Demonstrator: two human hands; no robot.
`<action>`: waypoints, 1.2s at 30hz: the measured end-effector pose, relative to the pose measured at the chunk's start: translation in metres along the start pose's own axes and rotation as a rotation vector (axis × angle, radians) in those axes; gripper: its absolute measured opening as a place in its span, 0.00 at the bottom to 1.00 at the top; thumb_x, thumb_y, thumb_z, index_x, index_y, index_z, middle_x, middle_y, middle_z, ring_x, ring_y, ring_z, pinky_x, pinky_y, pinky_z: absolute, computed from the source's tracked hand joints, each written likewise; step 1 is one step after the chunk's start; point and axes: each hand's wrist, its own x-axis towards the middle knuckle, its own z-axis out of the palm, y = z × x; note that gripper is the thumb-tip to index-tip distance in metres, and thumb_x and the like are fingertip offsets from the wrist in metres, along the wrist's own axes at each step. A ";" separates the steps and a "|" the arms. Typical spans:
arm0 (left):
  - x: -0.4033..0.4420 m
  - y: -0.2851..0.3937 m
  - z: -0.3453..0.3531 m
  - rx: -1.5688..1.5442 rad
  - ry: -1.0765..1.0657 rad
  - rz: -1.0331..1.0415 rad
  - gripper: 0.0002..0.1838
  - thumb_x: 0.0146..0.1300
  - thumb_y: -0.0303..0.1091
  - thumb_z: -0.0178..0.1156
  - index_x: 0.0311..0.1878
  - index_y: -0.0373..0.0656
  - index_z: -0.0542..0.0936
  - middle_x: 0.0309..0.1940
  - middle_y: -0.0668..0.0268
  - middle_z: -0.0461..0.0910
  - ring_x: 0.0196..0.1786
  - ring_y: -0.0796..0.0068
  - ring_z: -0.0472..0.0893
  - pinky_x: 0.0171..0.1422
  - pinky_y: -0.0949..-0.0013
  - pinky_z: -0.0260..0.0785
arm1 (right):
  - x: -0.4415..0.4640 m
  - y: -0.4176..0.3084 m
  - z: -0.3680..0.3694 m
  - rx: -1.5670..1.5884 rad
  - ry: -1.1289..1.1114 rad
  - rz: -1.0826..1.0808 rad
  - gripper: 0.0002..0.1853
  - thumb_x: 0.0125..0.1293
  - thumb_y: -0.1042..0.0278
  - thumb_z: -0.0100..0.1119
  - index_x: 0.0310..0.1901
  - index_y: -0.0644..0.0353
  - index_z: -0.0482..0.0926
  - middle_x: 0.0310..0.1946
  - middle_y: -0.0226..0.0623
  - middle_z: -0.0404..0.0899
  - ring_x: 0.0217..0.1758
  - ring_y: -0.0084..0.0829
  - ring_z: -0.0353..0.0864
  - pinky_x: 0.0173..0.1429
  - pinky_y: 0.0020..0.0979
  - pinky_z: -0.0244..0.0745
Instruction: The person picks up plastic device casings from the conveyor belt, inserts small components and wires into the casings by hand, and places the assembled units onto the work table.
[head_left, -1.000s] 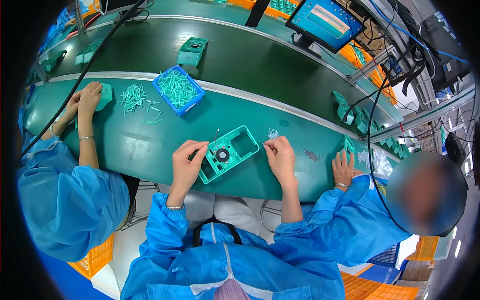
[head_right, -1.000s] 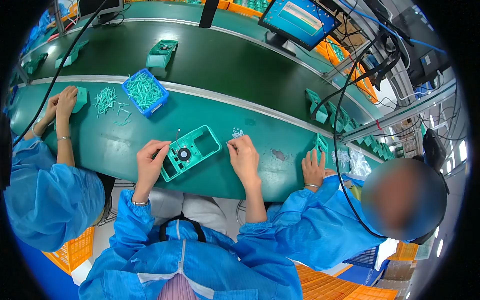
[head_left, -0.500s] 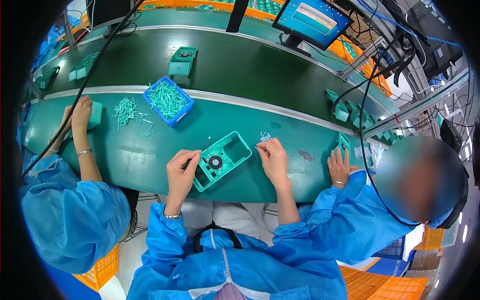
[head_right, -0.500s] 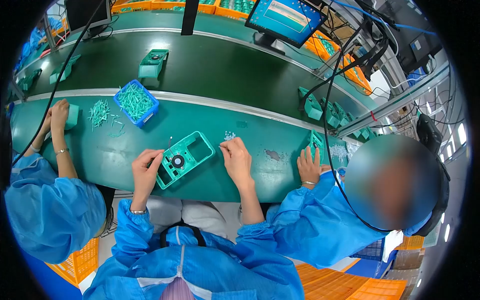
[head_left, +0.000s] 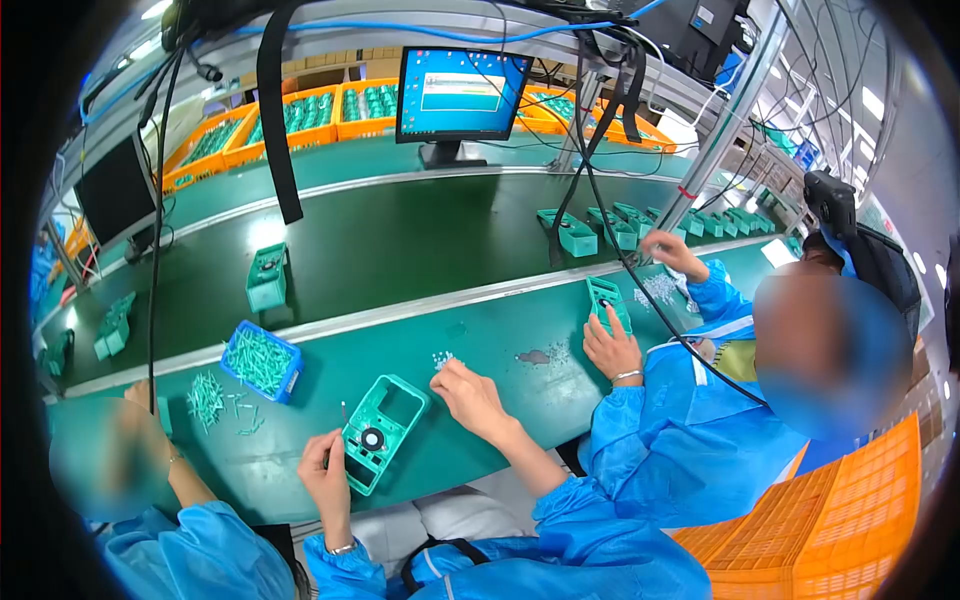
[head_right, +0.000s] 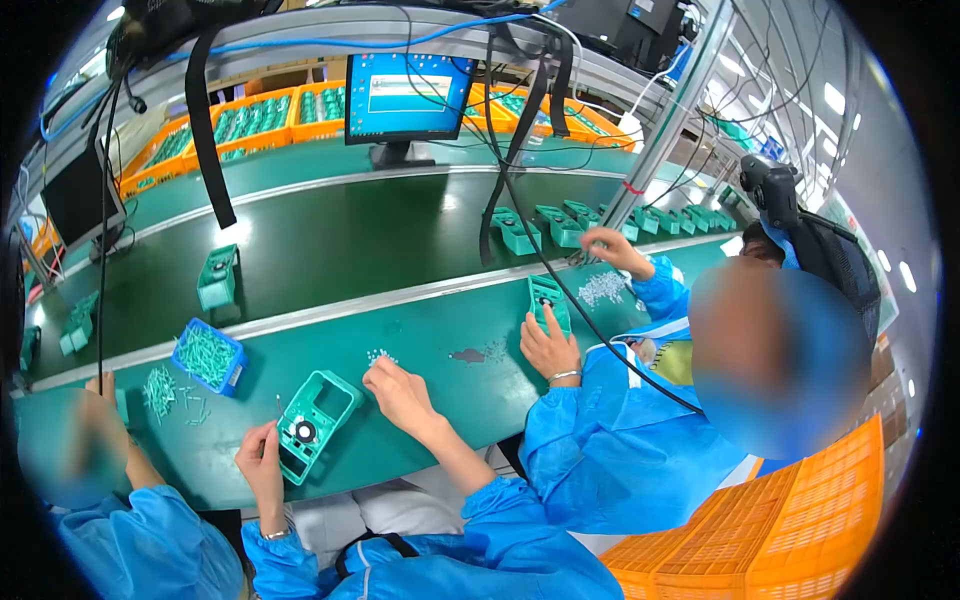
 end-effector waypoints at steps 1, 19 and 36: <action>0.000 -0.001 0.000 -0.023 0.012 -0.013 0.06 0.70 0.22 0.66 0.46 0.30 0.88 0.39 0.61 0.86 0.42 0.74 0.83 0.48 0.70 0.74 | -0.001 0.000 -0.001 0.013 0.015 -0.005 0.04 0.67 0.75 0.68 0.42 0.57 0.83 0.42 0.36 0.80 0.43 0.46 0.86 0.42 0.45 0.81; -0.003 0.000 -0.002 -0.011 0.012 -0.092 0.07 0.72 0.22 0.67 0.48 0.31 0.90 0.40 0.65 0.86 0.43 0.79 0.82 0.48 0.75 0.72 | -0.011 0.001 -0.003 0.125 0.226 0.083 0.03 0.69 0.73 0.67 0.39 0.57 0.81 0.41 0.35 0.80 0.40 0.45 0.87 0.40 0.45 0.83; -0.005 0.008 0.000 0.000 -0.005 -0.106 0.08 0.73 0.23 0.66 0.50 0.33 0.90 0.37 0.70 0.82 0.34 0.86 0.75 0.37 0.79 0.65 | -0.009 -0.006 -0.012 0.172 0.281 0.055 0.06 0.64 0.79 0.71 0.39 0.60 0.82 0.39 0.36 0.81 0.37 0.43 0.88 0.38 0.40 0.83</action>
